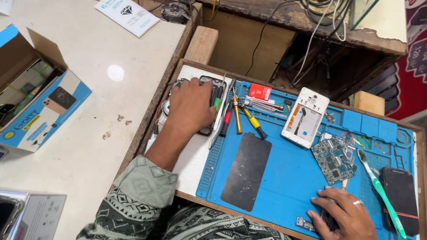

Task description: The person disassembles a white smartphone, removes the screen and internal components, and handles the battery and frame. They place the battery into the frame and continue to manipulate the phone parts on a blue work mat.

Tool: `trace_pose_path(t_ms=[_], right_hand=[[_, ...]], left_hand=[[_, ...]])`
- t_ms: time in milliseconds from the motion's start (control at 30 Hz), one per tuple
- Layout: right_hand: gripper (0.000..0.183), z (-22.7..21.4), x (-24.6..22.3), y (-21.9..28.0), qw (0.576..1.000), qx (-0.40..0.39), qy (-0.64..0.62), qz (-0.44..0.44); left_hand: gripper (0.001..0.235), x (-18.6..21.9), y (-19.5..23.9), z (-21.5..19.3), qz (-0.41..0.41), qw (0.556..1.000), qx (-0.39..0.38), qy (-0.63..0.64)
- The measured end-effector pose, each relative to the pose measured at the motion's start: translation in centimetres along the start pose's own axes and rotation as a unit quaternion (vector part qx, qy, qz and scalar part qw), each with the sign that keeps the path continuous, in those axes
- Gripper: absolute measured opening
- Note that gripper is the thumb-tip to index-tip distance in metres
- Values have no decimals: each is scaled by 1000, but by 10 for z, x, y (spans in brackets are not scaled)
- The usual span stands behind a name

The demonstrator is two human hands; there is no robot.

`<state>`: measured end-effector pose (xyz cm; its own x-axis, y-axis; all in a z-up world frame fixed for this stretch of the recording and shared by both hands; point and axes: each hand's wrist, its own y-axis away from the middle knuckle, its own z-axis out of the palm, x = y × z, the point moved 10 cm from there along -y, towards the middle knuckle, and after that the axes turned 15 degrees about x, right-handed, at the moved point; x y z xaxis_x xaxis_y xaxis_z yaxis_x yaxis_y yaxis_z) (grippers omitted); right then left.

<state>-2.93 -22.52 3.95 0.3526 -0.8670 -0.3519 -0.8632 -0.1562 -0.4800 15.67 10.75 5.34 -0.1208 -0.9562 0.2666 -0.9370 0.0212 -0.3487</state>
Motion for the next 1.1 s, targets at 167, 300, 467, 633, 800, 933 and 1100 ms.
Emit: trace_pose_path(t_ms=[167,300,467,633,800,933,1100], right_hand=[[30,-3,-5,-2,1000,9,-3,-4],[30,-5,-6,-5,1000,13,-9,-5],[29,-7,-4,-5,1000,13,-18,-12],[28,-12,-6,-4,999,31,-30,-15],[29,-14,-5,-5,999,32,-35,-14],[28,-12,-3,-5,999,11,-46,3],[32,-21,-18,-13,994,33,-101,-7]], left_hand=[[69,-1,8,3,2,1000,5,7],[84,0,4,6,-4,1000,-21,3],[71,3,4,8,-37,999,-25,18],[68,5,1,1,-49,995,8,84],[69,-3,-8,-10,-72,988,47,124],[63,-3,-10,-32,-51,987,75,132],[60,43,7,-45,14,899,88,428]])
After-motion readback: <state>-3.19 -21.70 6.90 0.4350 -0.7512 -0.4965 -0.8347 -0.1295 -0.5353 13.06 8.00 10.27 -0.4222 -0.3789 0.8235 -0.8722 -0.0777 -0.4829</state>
